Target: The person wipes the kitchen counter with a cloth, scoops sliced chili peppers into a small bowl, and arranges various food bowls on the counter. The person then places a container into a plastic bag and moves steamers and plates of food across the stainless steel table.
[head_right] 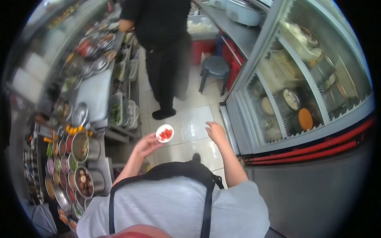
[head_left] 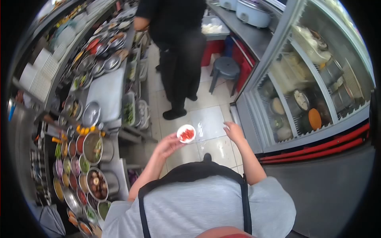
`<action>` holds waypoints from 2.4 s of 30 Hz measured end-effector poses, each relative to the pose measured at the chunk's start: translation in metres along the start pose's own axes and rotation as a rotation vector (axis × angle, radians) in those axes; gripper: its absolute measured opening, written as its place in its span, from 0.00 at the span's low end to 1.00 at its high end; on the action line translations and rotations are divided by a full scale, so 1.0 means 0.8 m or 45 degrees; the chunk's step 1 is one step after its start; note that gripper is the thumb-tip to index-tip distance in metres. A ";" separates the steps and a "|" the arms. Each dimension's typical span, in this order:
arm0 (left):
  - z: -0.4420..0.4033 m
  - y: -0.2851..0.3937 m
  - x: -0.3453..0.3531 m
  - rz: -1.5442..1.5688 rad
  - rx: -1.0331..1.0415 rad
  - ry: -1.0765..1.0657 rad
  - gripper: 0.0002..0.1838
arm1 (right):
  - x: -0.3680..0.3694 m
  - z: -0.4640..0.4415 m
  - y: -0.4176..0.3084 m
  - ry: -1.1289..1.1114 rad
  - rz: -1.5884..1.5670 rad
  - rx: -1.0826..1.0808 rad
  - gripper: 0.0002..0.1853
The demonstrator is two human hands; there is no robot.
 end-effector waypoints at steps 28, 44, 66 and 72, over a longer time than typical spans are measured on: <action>-0.770 0.402 0.273 -0.248 -0.135 -0.343 0.20 | -0.203 -0.406 0.370 0.214 -0.122 0.399 0.15; -0.950 0.704 0.227 0.135 0.343 0.078 0.18 | -0.175 -0.975 0.549 0.200 -0.049 0.291 0.25; -1.277 1.114 0.034 -0.135 0.101 -0.025 0.19 | -0.055 -1.428 0.684 0.175 0.670 0.587 0.35; -1.295 1.149 0.000 -0.174 0.029 -0.035 0.20 | -0.013 -1.494 0.655 -0.187 1.610 0.092 0.27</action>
Point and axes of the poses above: each hand's wrist, its own z-axis away from the middle knuckle, its own x-axis out of the palm, y = z × x, the point moved 4 cm from there along -z, towards the middle knuckle, and after that the axes turned 6 degrees about -x, right-handed, at the moved point
